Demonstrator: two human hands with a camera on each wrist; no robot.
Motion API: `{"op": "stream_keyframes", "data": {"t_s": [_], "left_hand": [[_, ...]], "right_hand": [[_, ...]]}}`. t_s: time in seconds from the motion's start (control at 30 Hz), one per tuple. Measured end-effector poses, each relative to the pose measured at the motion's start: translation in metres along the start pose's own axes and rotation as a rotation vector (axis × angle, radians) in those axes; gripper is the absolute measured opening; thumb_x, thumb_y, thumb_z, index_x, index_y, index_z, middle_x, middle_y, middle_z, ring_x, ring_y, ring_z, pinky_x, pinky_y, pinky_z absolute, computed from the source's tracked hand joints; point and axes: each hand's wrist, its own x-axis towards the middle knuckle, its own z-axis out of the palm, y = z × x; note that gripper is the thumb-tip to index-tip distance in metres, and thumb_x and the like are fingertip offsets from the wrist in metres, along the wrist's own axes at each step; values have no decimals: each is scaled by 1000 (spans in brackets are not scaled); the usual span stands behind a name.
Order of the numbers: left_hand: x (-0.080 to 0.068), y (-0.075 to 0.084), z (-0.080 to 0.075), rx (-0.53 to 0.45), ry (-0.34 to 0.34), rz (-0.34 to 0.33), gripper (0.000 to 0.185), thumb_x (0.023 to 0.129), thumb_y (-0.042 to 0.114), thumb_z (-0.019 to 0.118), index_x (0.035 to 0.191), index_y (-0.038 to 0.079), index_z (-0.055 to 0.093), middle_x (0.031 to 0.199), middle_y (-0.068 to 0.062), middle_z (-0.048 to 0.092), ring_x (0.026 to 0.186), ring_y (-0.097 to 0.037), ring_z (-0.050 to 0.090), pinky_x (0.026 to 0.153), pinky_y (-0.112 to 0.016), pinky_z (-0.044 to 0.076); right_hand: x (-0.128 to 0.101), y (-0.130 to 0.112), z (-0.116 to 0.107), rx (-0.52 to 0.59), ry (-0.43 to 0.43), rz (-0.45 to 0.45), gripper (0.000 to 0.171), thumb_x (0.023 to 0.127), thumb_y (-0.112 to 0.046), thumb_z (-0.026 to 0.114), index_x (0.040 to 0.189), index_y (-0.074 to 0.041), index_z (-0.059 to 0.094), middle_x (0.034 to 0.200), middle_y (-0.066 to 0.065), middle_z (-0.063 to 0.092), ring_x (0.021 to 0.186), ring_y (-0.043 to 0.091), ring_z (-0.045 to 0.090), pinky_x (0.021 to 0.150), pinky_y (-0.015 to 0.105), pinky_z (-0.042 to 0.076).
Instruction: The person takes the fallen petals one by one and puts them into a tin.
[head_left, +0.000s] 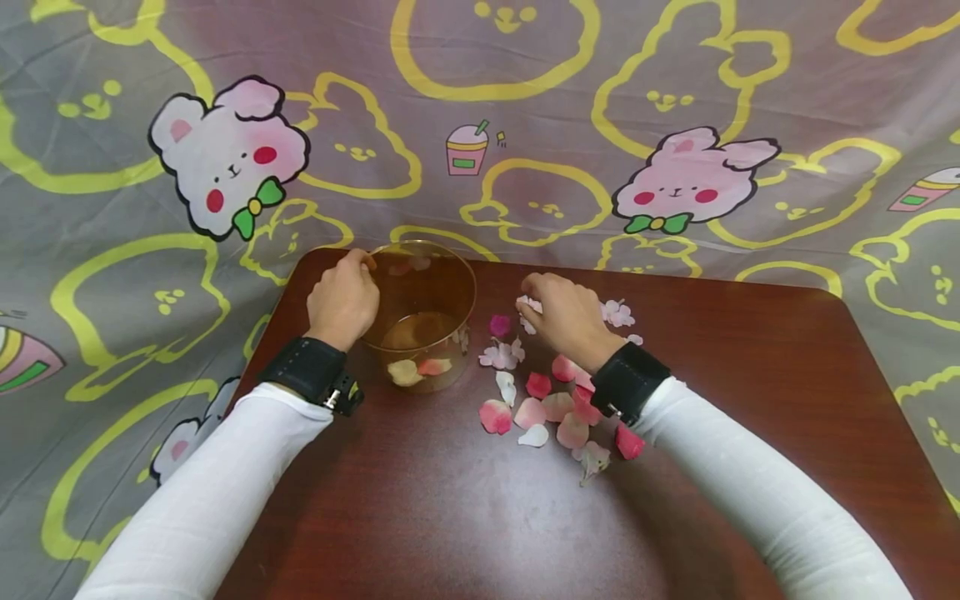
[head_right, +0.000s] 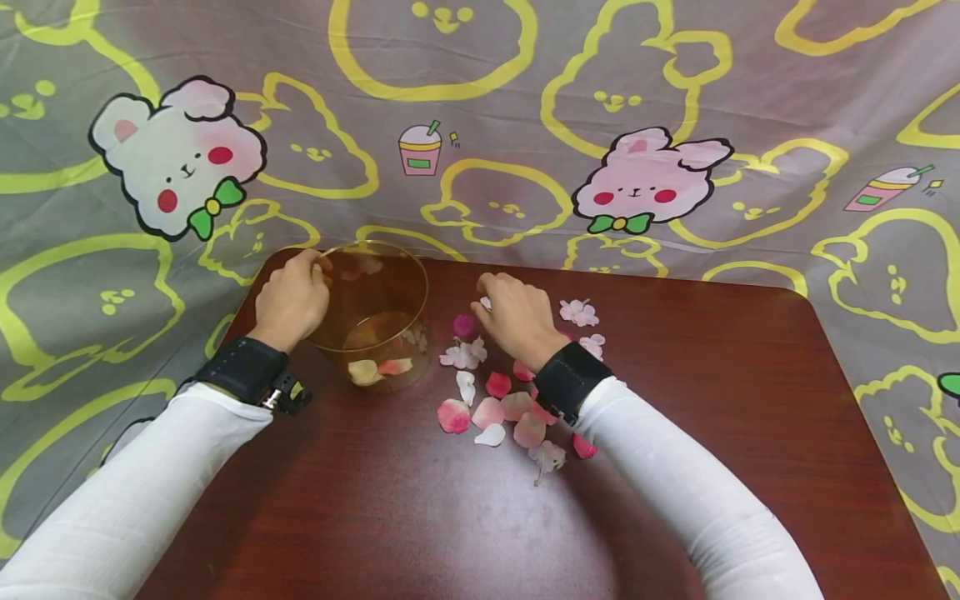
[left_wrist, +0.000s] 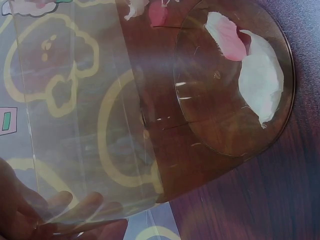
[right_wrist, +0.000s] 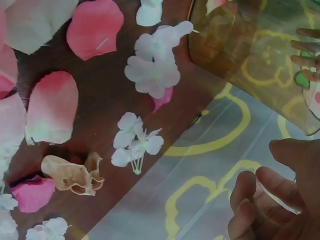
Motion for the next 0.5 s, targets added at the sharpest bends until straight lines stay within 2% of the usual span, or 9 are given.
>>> {"op": "stream_keyframes", "data": {"t_s": [0.13,0.33,0.5], "left_hand": [[0,0,0,0,-8,-3,37,108,20,30,127,9,59,125,-26,67,108,-50,65,84,-63,50],[0,0,-1,1,-7,-4,37,108,21,30,128,9,59,126,-26,67,109,-50,65,84,-62,50],[0,0,-2,1,-17,-7,38,108,21,29,129,9,58,127,-26,66,109,-50,65,85,-62,50]], "right_hand": [[-5,4,3,-3,-17,-4,33,95,-30,71,120,-8,69,109,10,74,93,26,71,67,39,56],[-12,10,7,-28,-46,-8,34,94,-28,72,119,-6,69,105,12,74,82,25,69,61,33,55],[-16,13,9,-53,-72,12,36,93,-28,72,121,-5,69,103,12,73,81,24,67,64,34,56]]}}
